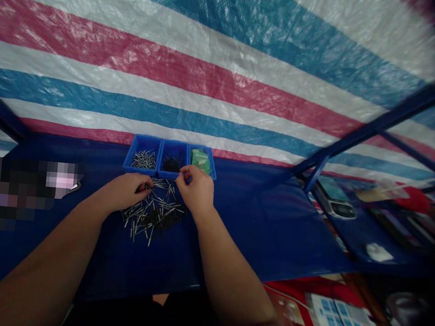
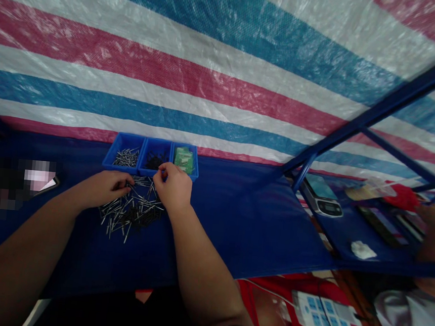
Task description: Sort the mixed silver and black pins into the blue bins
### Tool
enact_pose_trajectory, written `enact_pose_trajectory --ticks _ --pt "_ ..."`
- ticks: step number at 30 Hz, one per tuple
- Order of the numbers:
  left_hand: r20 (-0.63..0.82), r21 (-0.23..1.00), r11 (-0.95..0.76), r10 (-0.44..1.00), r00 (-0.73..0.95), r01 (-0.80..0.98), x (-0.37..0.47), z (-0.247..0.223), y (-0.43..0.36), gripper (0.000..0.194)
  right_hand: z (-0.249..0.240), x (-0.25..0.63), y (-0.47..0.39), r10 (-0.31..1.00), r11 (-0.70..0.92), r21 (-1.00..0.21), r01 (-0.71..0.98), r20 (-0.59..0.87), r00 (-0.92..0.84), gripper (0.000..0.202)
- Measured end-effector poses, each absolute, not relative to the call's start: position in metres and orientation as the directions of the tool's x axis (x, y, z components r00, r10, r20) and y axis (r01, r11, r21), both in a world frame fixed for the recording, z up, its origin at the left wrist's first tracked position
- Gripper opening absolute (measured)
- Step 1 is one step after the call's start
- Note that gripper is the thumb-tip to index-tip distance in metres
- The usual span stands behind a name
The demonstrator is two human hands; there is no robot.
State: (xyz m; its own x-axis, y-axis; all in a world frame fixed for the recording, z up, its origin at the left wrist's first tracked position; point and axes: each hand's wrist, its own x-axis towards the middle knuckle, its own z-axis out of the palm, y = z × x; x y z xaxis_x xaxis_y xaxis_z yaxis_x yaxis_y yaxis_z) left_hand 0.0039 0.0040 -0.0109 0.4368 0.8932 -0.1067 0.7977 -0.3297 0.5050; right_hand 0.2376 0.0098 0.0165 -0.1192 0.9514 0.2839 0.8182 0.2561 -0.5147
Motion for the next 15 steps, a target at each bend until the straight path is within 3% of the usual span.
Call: enact_pose_trajectory --ticks 7,15 --pt "-0.122 0.511 -0.315 0.895 0.430 0.800 0.003 -0.007 0.004 0.028 0.016 0.255 0.005 0.926 0.314 -0.419 0.852 -0.063 -0.372 0.011" --pt "-0.111 0.538 -0.293 0.905 0.411 0.790 0.001 -0.004 0.002 0.027 0.011 0.246 0.008 0.916 0.331 -0.363 0.871 -0.097 -0.389 0.015"
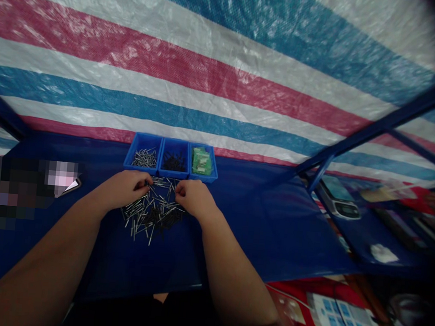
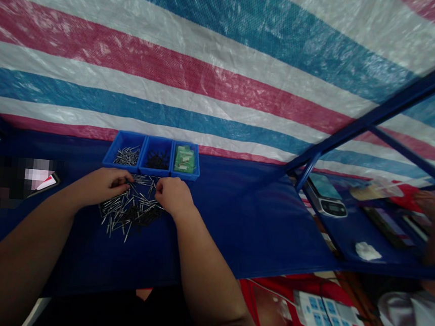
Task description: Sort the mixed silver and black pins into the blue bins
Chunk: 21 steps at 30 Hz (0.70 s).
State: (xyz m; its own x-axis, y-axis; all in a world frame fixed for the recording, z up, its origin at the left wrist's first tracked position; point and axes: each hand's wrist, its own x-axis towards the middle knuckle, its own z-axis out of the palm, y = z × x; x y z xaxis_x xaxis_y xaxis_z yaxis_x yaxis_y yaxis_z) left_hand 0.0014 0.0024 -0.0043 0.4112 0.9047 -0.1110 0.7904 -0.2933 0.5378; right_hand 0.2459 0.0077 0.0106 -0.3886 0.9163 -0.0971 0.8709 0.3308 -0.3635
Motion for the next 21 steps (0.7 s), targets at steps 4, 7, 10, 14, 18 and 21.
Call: enact_pose_trajectory --ticks 4,7,10,14,18,21 --pt "-0.105 0.572 -0.268 0.913 0.393 0.775 -0.004 -0.003 0.003 0.027 0.012 0.247 0.010 0.916 0.303 -0.357 0.884 -0.147 -0.373 0.014" --pt "-0.075 0.577 -0.278 0.918 0.389 0.768 -0.008 -0.002 0.003 0.025 0.013 0.249 0.011 0.915 0.298 -0.368 0.881 -0.153 -0.374 0.012" --pt "-0.060 0.576 -0.287 0.919 0.390 0.765 -0.011 0.001 0.002 0.023 0.013 0.253 0.012 0.917 0.301 -0.396 0.867 -0.130 -0.378 0.010" --pt "-0.053 0.568 -0.286 0.923 0.382 0.771 -0.011 0.003 0.001 0.021 0.012 0.260 0.013 0.908 0.348 -0.525 0.776 -0.016 -0.418 0.009" --pt "-0.061 0.570 -0.279 0.924 0.378 0.773 -0.012 0.002 0.002 0.020 0.009 0.258 0.015 0.858 0.461 -0.719 0.520 0.211 -0.468 0.006" --pt "-0.061 0.577 -0.278 0.923 0.379 0.768 -0.012 0.000 0.003 0.019 0.006 0.246 0.020 0.888 0.457 -0.787 0.414 0.378 -0.261 0.010"
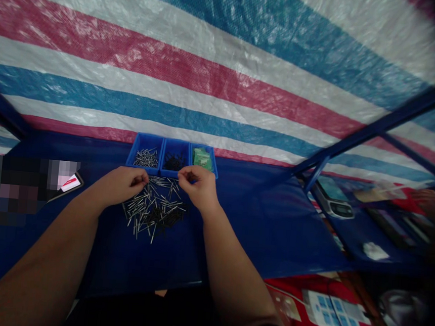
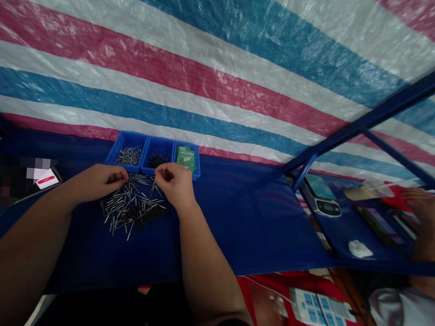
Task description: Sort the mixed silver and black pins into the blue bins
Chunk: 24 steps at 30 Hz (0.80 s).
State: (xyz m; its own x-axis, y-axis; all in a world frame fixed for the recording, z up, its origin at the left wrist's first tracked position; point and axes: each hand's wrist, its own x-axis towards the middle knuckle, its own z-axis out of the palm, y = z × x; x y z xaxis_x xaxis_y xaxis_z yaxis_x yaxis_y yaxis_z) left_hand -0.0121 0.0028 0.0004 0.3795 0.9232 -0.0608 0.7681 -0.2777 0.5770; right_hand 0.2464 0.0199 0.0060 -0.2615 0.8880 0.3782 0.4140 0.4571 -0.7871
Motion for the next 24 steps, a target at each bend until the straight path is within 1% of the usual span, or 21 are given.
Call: enact_pose_trajectory --ticks 2,4,7,10,12,14,16,19,24 --pt "-0.056 0.586 -0.278 0.923 0.380 0.761 -0.012 -0.001 0.003 0.019 0.004 0.240 0.024 0.911 0.411 -0.812 0.415 0.387 -0.144 0.016" --pt "-0.054 0.597 -0.279 0.921 0.385 0.752 -0.011 -0.002 0.004 0.020 0.004 0.240 0.025 0.925 0.373 -0.800 0.469 0.356 -0.129 0.021" --pt "-0.050 0.614 -0.298 0.910 0.412 0.731 -0.007 -0.005 0.005 0.019 0.008 0.254 0.020 0.946 0.320 -0.724 0.611 0.279 -0.166 0.019" --pt "-0.032 0.633 -0.324 0.897 0.442 0.703 -0.002 -0.007 0.004 0.018 0.014 0.280 0.006 0.959 0.273 -0.626 0.730 0.124 -0.253 0.016" --pt "-0.015 0.647 -0.333 0.893 0.449 0.686 0.001 -0.008 0.004 0.019 0.013 0.294 -0.008 0.948 0.271 -0.572 0.774 0.021 -0.317 0.015" --pt "-0.005 0.653 -0.336 0.894 0.448 0.679 0.004 -0.008 0.003 0.019 0.008 0.301 -0.022 0.940 0.267 -0.557 0.786 -0.027 -0.339 0.018" --pt "-0.004 0.643 -0.345 0.891 0.454 0.683 0.006 -0.006 0.003 0.020 0.000 0.302 -0.034 0.938 0.264 -0.563 0.783 -0.041 -0.345 0.023" --pt "-0.017 0.598 -0.369 0.882 0.472 0.711 0.012 0.002 0.001 0.020 -0.010 0.295 -0.043 0.942 0.269 -0.527 0.806 -0.030 -0.334 0.027" --pt "-0.104 0.500 -0.355 0.881 0.462 0.790 0.029 0.022 -0.028 0.016 -0.013 0.282 -0.038 0.949 0.274 -0.455 0.848 -0.015 -0.315 0.023"
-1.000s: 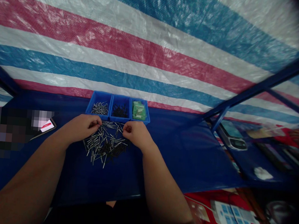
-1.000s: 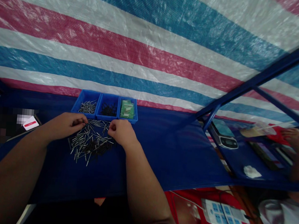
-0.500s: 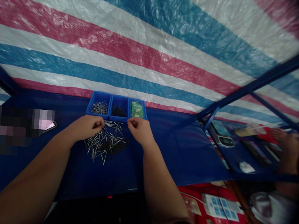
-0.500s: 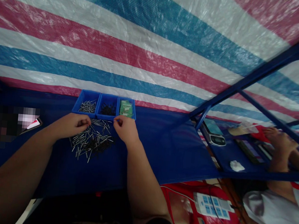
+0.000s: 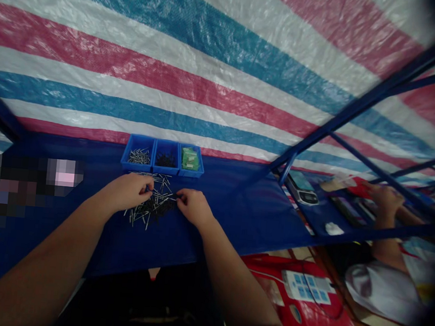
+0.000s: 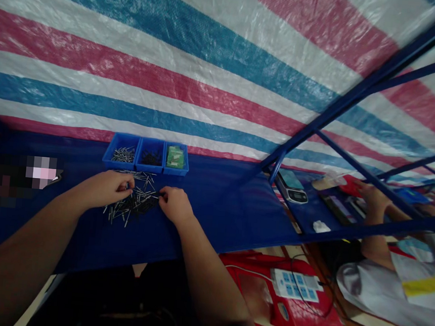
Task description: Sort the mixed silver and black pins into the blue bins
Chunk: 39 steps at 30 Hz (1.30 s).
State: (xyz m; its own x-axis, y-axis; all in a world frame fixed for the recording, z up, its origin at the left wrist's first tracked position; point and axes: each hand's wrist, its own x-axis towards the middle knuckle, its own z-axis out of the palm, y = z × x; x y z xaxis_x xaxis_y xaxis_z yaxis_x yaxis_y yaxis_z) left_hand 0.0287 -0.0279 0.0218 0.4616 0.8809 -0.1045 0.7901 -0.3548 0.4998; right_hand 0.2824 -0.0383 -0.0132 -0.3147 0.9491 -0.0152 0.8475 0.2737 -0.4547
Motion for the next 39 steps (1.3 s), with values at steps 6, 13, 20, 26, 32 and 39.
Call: enact_pose_trajectory --ticks 6,13,20,26,32,39 --pt "-0.122 0.536 -0.280 0.908 0.401 0.796 0.050 0.010 -0.095 0.014 -0.017 0.276 -0.024 0.948 0.275 -0.464 0.842 -0.017 -0.318 0.015" --pt "-0.040 0.557 -0.140 0.980 0.195 0.819 0.059 -0.018 -0.117 0.006 -0.030 0.272 -0.011 0.941 0.313 -0.568 0.761 0.076 -0.331 0.010" --pt "-0.047 0.552 -0.098 0.988 0.148 0.828 0.048 -0.018 -0.116 0.007 -0.023 0.274 -0.008 0.933 0.351 -0.702 0.619 0.206 -0.295 0.007" --pt "0.013 0.556 -0.119 0.991 0.135 0.823 0.039 -0.024 -0.114 0.013 -0.002 0.254 0.015 0.919 0.395 -0.767 0.505 0.325 -0.226 0.013" --pt "0.066 0.539 -0.125 0.992 0.106 0.833 0.030 -0.030 -0.111 0.016 0.005 0.246 0.025 0.917 0.396 -0.688 0.608 0.262 -0.301 0.039" --pt "0.115 0.540 -0.118 0.991 0.065 0.833 0.020 -0.034 -0.108 0.019 -0.018 0.281 -0.023 0.893 0.448 -0.543 0.711 0.224 -0.391 0.014"
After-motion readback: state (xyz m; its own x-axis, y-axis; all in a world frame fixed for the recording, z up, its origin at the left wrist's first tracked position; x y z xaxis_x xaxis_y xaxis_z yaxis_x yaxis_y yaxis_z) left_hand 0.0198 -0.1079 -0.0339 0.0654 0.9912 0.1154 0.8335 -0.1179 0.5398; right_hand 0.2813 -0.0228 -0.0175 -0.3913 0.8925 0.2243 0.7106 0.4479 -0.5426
